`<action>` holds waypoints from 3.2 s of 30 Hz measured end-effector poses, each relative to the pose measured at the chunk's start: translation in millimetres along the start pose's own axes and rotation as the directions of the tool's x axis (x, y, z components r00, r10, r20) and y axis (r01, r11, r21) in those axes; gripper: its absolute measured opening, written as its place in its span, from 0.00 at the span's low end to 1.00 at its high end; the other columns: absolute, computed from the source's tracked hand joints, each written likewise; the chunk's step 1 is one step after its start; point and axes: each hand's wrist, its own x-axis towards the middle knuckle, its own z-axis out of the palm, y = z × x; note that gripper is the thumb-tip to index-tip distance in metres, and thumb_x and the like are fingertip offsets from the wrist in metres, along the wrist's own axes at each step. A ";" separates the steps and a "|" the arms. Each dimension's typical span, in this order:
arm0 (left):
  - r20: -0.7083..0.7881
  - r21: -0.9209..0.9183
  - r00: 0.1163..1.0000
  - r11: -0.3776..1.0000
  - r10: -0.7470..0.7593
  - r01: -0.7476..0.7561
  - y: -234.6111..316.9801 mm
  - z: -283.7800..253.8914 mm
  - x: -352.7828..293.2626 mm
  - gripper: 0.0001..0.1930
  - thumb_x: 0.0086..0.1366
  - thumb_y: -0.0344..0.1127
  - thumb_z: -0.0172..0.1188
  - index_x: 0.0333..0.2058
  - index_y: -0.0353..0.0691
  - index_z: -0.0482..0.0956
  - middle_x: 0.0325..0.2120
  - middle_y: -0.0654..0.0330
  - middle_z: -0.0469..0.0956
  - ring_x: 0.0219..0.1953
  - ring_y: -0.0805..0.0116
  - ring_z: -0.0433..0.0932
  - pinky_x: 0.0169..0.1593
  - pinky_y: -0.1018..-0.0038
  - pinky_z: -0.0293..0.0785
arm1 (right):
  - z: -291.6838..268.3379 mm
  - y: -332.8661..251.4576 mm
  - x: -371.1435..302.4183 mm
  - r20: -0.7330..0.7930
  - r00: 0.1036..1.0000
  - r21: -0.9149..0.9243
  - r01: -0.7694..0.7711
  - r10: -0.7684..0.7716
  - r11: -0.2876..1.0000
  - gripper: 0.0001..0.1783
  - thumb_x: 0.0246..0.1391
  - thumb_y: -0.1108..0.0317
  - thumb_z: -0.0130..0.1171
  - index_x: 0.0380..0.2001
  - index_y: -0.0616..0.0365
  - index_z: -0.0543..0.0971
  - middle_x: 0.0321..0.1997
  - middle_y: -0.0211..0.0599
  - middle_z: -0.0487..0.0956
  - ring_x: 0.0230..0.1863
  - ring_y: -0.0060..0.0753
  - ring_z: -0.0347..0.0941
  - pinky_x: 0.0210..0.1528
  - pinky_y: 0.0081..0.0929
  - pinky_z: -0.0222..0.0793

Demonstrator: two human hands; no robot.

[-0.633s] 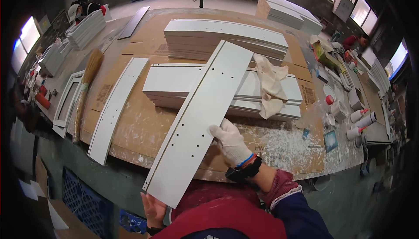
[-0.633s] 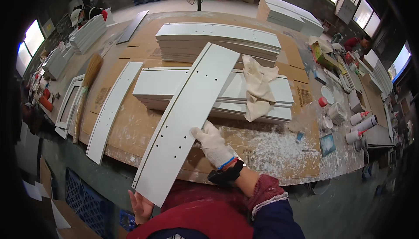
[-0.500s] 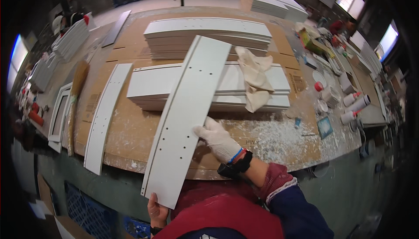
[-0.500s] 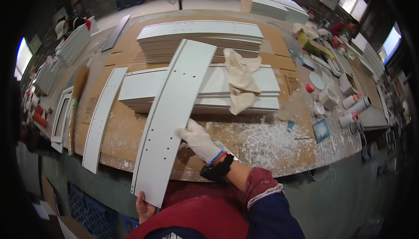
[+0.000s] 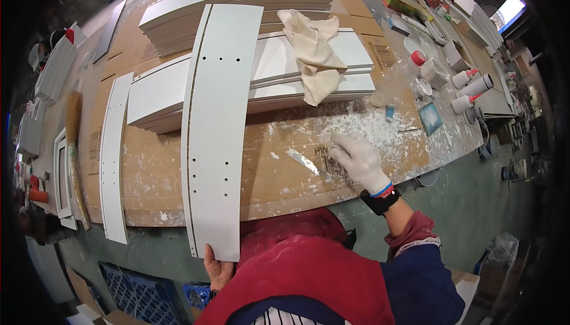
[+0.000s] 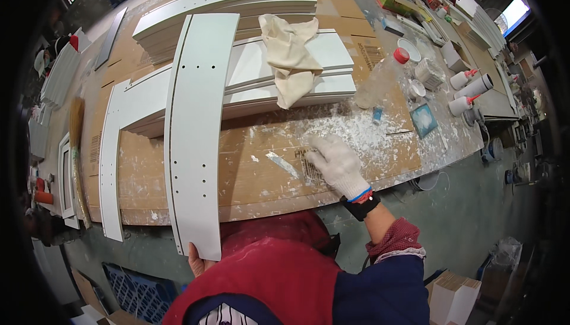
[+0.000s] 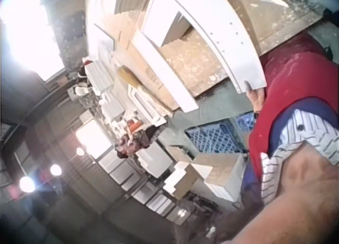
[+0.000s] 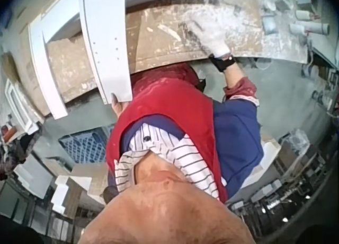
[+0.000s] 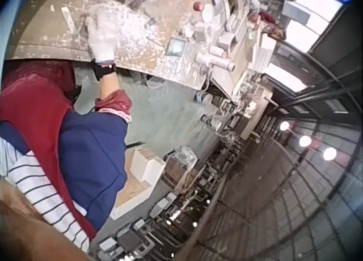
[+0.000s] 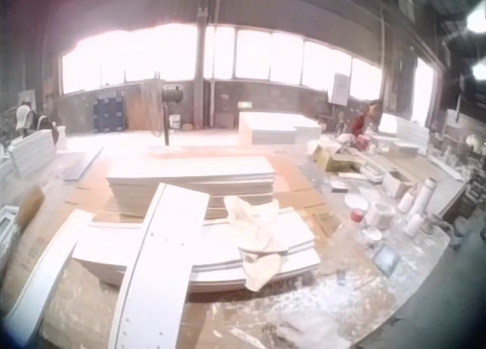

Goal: The person wipes the surface of white rectangular panels with a cloth, then uses a small tool to scrape the edges and corners. They handle the panels one at a time, flipping them over to clean both sides before placing them back on the workbench.

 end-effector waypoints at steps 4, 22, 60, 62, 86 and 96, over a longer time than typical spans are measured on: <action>0.032 0.009 0.999 0.999 0.031 -0.031 -1.9 -5.4 1.5 0.21 0.60 0.36 0.58 0.52 0.38 0.69 0.51 0.56 0.72 0.55 0.59 0.67 0.61 0.59 0.61 | -7.7 16.9 -0.2 -0.121 0.992 -0.076 -0.048 0.038 0.996 0.17 0.49 0.56 0.56 0.40 0.52 0.76 0.35 0.44 0.74 0.37 0.46 0.72 0.36 0.37 0.69; -0.030 0.131 0.995 0.987 0.094 -0.089 -3.9 -12.8 8.5 0.24 0.59 0.39 0.59 0.53 0.39 0.68 0.51 0.57 0.71 0.55 0.58 0.67 0.61 0.58 0.60 | -27.6 143.1 19.3 -0.331 0.823 -0.139 -0.526 0.461 0.839 0.22 0.46 0.56 0.59 0.39 0.62 0.74 0.37 0.50 0.76 0.39 0.48 0.74 0.42 0.40 0.68; 0.012 0.190 0.998 0.980 0.059 -0.060 -9.7 -10.3 13.3 0.30 0.57 0.39 0.62 0.56 0.39 0.62 0.53 0.56 0.68 0.57 0.57 0.65 0.61 0.57 0.59 | -81.4 -109.2 305.7 -0.108 0.969 -0.058 0.218 -0.223 0.974 0.19 0.45 0.54 0.54 0.29 0.61 0.79 0.25 0.45 0.77 0.27 0.38 0.72 0.34 0.29 0.66; 0.035 0.195 0.996 0.977 0.082 -0.088 -8.7 -20.9 12.6 0.29 0.58 0.39 0.61 0.56 0.39 0.62 0.53 0.56 0.69 0.57 0.57 0.65 0.61 0.57 0.59 | -79.1 -119.6 294.3 -0.118 0.966 0.037 0.237 -0.231 0.971 0.17 0.45 0.57 0.55 0.29 0.61 0.80 0.24 0.44 0.77 0.28 0.35 0.73 0.33 0.28 0.66; 0.481 0.249 0.870 0.934 0.111 -0.257 5.4 32.8 -39.4 0.34 0.52 0.21 0.55 0.60 0.36 0.56 0.57 0.52 0.62 0.60 0.58 0.62 0.63 0.62 0.56 | -32.2 -46.5 38.7 0.368 0.928 0.603 -0.286 0.059 0.744 0.11 0.57 0.59 0.54 0.33 0.57 0.74 0.13 0.19 0.61 0.09 0.10 0.50 0.09 0.13 0.44; 0.555 0.177 0.799 0.905 0.233 -0.387 15.5 49.0 -60.9 0.32 0.50 0.21 0.56 0.57 0.32 0.60 0.53 0.51 0.68 0.55 0.59 0.68 0.59 0.64 0.63 | -32.7 -48.0 19.1 0.333 0.941 0.606 -0.264 0.062 0.750 0.12 0.57 0.60 0.54 0.33 0.58 0.74 0.15 0.22 0.63 0.09 0.12 0.53 0.09 0.12 0.49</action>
